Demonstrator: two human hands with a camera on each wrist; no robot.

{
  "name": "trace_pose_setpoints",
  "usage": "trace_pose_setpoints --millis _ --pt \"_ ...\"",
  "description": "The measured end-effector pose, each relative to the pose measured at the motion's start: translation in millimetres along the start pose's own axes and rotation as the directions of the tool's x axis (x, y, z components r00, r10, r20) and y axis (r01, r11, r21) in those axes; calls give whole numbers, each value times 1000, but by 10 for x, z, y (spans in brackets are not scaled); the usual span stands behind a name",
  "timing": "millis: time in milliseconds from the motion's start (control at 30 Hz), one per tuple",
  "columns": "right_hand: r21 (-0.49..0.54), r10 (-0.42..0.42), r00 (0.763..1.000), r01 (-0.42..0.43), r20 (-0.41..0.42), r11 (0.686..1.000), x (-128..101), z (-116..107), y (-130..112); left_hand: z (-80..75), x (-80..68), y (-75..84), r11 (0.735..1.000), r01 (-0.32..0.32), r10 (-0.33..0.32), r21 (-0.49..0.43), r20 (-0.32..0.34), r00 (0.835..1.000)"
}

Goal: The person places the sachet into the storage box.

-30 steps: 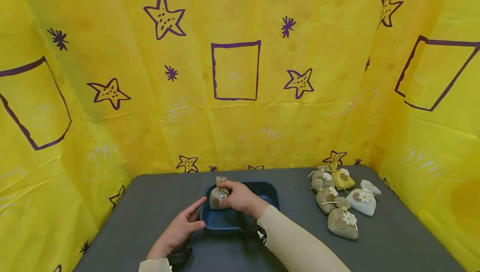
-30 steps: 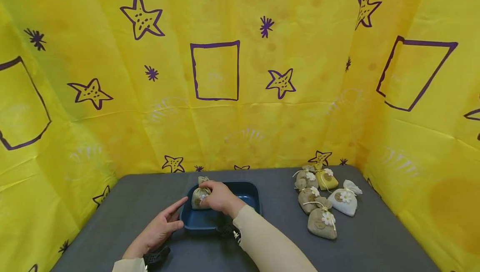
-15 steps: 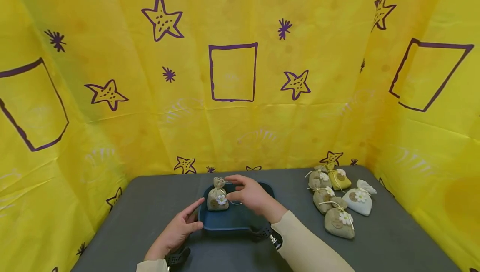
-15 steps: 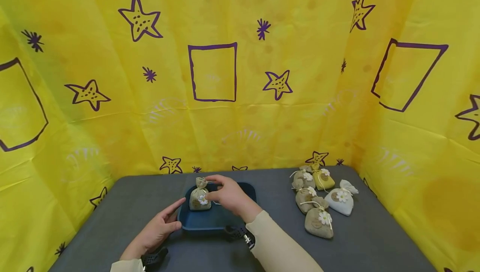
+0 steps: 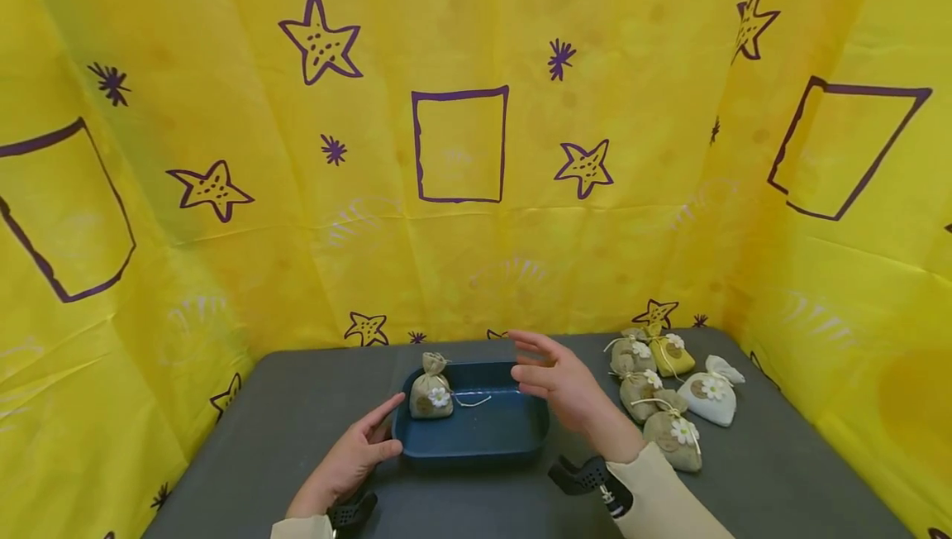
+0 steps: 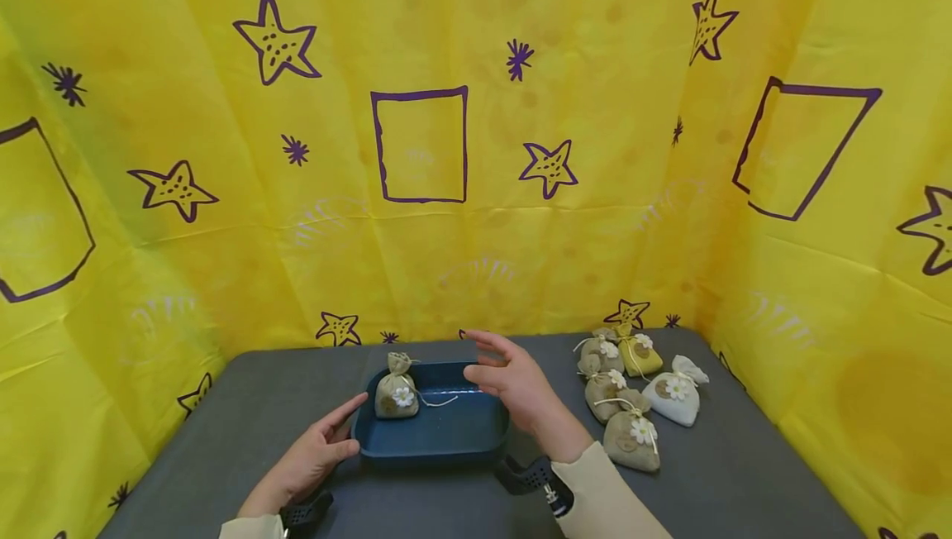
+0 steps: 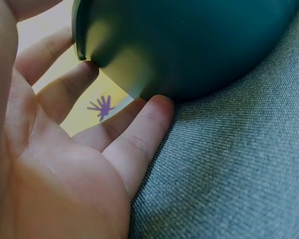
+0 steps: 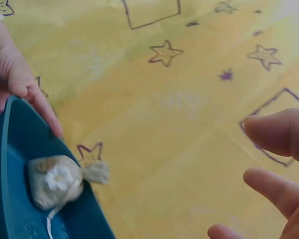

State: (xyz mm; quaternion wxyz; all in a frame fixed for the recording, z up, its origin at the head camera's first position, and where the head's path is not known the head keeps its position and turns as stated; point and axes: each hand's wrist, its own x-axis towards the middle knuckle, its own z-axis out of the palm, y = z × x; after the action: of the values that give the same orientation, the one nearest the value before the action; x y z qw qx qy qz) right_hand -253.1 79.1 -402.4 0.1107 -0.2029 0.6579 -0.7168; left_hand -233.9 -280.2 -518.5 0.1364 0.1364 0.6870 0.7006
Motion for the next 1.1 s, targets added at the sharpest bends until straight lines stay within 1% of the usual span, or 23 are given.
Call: trace_pose_setpoints --millis 133,300,367,500,600,733,933,1100 --pt "26 -6 999 7 -38 1000 -130 -204 -37 -3 9 -1 1000 -1 1 6 -3 1000" --pt "23 -8 998 9 -66 1000 -316 -507 -57 3 10 -5 1000 10 -10 17 -11 1000" --pt "0 -1 997 1 -72 1000 -410 -636 -74 4 8 -5 1000 14 -14 22 -14 1000" --pt "-68 8 993 -16 -114 998 -611 -889 -106 1 6 -2 1000 12 -12 15 -10 1000" --pt "-118 -3 989 -15 -146 993 -746 -1068 -109 -7 10 -4 1000 9 -9 10 -7 1000" --pt "-146 -30 985 5 -168 989 -898 -1297 -69 -15 23 -5 1000 5 -5 14 -10 1000" --pt "-158 -50 988 26 -148 987 -1108 -1630 7 -1 21 1 1000 6 -6 -1 6 1000" --pt "-140 -40 996 29 -76 990 -1242 -1872 62 18 10 0 1000 13 -13 2 -3 1000"
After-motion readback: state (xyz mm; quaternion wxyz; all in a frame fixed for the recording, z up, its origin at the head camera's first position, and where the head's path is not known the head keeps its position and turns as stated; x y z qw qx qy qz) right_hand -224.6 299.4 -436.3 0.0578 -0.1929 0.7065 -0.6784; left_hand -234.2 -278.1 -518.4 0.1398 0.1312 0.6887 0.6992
